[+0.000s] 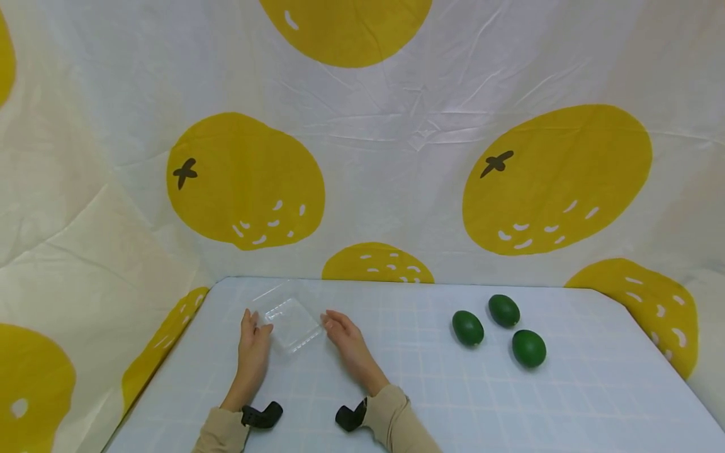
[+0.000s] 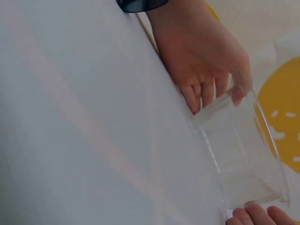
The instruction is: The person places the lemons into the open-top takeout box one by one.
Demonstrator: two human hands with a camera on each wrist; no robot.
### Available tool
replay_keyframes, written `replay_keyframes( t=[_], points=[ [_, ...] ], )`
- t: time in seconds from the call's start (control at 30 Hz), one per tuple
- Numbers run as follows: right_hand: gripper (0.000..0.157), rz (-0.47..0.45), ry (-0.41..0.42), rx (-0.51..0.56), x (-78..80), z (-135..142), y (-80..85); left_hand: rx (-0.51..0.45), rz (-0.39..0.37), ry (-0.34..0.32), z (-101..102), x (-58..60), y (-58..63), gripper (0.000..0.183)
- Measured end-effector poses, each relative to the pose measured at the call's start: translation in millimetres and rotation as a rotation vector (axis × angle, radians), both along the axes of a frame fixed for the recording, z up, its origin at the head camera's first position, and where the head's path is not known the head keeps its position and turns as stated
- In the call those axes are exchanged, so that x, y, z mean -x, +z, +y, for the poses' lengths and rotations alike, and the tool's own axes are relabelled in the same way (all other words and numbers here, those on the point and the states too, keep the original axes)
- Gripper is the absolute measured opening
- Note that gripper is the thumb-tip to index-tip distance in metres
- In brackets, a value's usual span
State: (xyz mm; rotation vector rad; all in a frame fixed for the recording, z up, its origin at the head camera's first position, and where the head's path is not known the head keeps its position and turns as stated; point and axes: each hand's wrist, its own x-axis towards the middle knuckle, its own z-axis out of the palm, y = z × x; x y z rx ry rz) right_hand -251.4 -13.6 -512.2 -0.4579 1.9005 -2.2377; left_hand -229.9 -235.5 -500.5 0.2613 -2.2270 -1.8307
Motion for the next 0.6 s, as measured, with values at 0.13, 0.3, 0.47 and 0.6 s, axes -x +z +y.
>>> replay_keyframes(
  t=[0.13, 0.3, 0.47, 0.6],
  points=[
    [0.047, 0.021, -0.007, 0.0, -3.7, -2.2, 0.0, 0.027, -0.003, 0.004, -0.5, -0.9, -0.3, 0.074],
    [0.042, 0.047, -0.031, -0.003, -8.3, -6.5, -0.3, 0.051, -0.014, -0.008, -0.4, -3.6, 1.5, 0.071],
    [0.044, 0.061, -0.028, -0.012, -15.8, -7.5, 1.3, 0.081, -0.044, -0.062, 1.9, -5.5, 4.0, 0.07],
    [0.046, 0.07, -0.022, -0.042, -22.8, -5.2, 2.8, 0.121, -0.062, -0.1, 2.3, -4.5, 2.6, 0.068]
  ],
)
